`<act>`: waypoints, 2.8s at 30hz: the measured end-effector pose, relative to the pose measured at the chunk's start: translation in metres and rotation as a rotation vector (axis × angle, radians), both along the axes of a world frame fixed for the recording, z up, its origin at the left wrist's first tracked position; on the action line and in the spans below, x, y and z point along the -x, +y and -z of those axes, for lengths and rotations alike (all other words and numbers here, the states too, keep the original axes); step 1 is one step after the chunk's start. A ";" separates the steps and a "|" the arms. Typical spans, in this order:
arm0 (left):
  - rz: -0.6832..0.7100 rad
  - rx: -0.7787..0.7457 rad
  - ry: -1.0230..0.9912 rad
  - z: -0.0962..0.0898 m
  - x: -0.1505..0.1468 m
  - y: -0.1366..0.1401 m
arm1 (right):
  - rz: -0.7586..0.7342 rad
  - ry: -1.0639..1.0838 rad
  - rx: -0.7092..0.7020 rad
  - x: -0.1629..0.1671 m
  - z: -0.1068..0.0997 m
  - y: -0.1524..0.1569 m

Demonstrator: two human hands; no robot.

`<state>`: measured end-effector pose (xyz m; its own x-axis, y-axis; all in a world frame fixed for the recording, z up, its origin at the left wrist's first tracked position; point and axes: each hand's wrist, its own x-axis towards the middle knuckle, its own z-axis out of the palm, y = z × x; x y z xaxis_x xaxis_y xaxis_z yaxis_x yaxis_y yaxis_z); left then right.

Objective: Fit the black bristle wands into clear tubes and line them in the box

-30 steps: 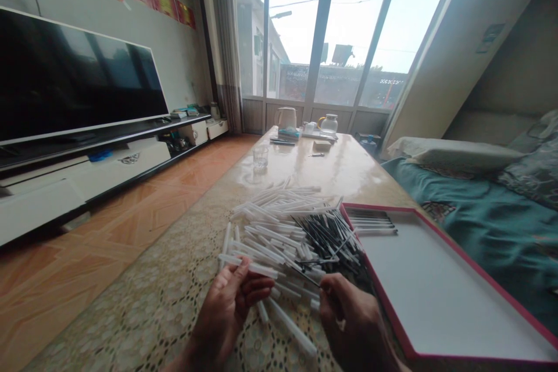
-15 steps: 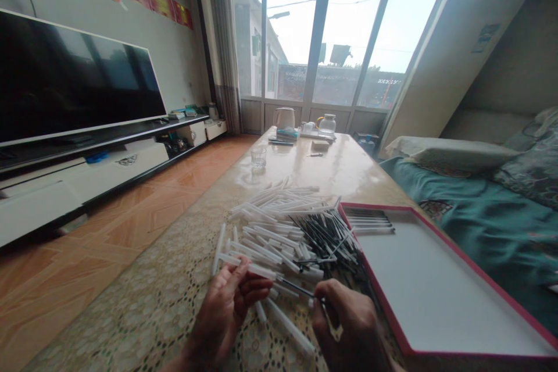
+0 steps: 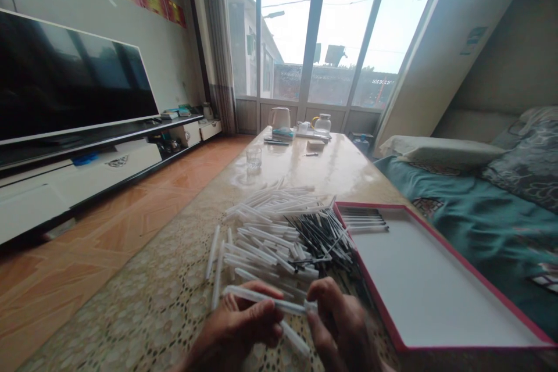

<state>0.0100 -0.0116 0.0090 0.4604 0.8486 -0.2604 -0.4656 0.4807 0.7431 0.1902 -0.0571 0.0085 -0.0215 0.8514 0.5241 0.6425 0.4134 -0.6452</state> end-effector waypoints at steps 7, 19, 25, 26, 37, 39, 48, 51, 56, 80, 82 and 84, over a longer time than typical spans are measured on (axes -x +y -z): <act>-0.118 0.185 -0.072 0.008 0.006 0.006 | 0.318 0.132 0.083 -0.031 -0.008 0.016; -0.208 0.219 -0.124 -0.002 0.007 0.006 | 0.406 -0.560 0.302 -0.048 -0.002 0.027; -0.177 0.168 -0.067 0.000 0.004 0.004 | 0.337 -0.563 0.280 -0.052 0.004 0.036; -0.170 0.161 -0.058 -0.001 0.002 0.003 | 0.323 -0.557 0.265 -0.053 0.006 0.037; -0.147 0.112 0.010 0.006 -0.002 0.005 | 0.277 -0.540 0.242 -0.049 0.004 0.040; -0.156 0.110 0.011 0.006 -0.002 0.005 | 0.264 -0.530 0.252 -0.047 0.003 0.038; -0.165 0.111 0.009 0.005 -0.001 0.006 | 0.145 -0.152 0.159 -0.050 0.000 0.034; -0.177 0.106 0.012 0.004 -0.001 0.004 | 0.014 0.166 0.216 -0.043 -0.007 0.031; -0.244 0.125 0.057 0.000 0.001 0.003 | -0.172 0.537 0.450 -0.019 -0.012 0.021; -0.195 0.079 0.096 0.003 0.000 0.006 | -0.126 0.553 0.348 0.006 0.009 0.015; -0.190 0.075 0.100 0.003 0.000 0.006 | -0.131 0.586 0.383 0.005 0.009 0.015; -0.187 0.066 0.106 0.002 -0.001 0.005 | -0.135 0.590 0.419 0.003 0.010 0.016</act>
<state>0.0106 -0.0064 0.0066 0.2642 0.8961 -0.3566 -0.4721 0.4426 0.7624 0.1871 -0.0413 -0.0019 0.0444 0.9927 0.1117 0.1001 0.1069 -0.9892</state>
